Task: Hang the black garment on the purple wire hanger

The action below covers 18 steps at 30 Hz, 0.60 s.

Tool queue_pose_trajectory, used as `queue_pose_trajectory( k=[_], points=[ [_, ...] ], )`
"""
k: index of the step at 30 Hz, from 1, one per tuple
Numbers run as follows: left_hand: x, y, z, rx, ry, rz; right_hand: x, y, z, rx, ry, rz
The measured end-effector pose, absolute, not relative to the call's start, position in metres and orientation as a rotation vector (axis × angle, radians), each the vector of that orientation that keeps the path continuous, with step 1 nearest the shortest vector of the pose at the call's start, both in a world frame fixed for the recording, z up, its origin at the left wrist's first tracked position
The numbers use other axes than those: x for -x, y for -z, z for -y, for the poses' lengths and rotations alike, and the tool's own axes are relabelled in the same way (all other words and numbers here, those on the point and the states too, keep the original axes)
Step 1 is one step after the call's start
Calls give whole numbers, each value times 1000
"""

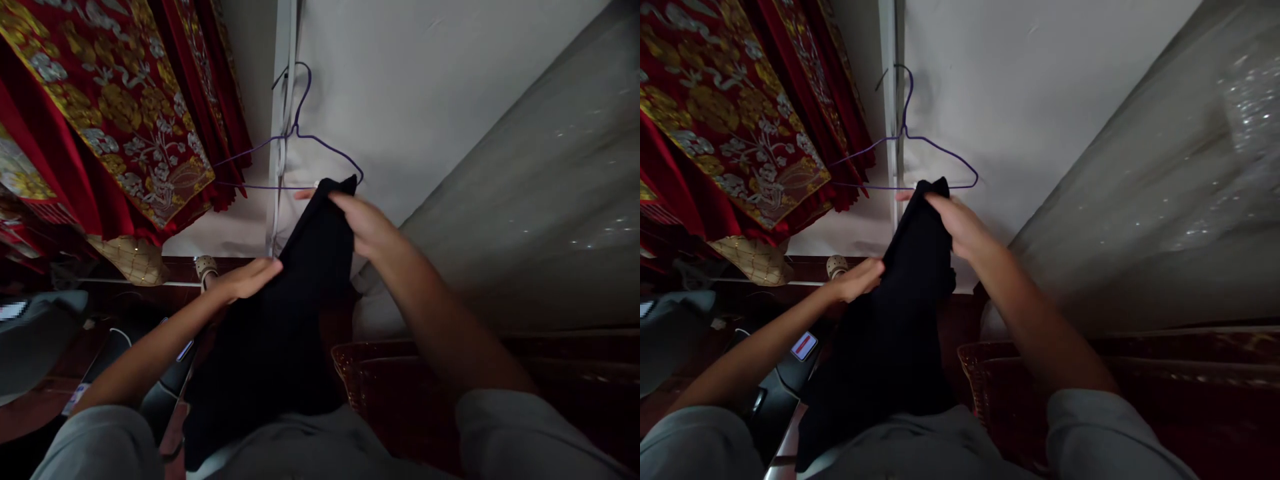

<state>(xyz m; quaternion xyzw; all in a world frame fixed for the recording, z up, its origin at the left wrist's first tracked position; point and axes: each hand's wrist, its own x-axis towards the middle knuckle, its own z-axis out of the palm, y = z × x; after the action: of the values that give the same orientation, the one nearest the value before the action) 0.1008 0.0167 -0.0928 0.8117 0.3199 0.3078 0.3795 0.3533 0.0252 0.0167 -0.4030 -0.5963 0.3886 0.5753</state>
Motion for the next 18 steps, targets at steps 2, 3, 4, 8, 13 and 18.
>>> queue_pose_trajectory(
  k=[2, 3, 4, 8, 13, 18],
  points=[
    [-81, 96, -40, -2246, -599, -871, -356, -15, -44, 996, -664, 1482],
    [-69, 97, -51, -2338, -507, -938, -356, -11, -57, 995, -536, 1505],
    [-57, 97, -61, -2413, -450, -1028, -355, -5, -71, 993, -444, 1525],
    [-4, 100, -86, -2481, -529, -1341, -338, 29, -121, 1216, -489, 1582],
    [33, 94, -81, -2446, -665, -1469, -344, 49, -124, 1503, -453, 1557],
    [7, 54, -72, -2422, -861, -1402, -396, 27, -99, 1655, -234, 1483]
  ],
)
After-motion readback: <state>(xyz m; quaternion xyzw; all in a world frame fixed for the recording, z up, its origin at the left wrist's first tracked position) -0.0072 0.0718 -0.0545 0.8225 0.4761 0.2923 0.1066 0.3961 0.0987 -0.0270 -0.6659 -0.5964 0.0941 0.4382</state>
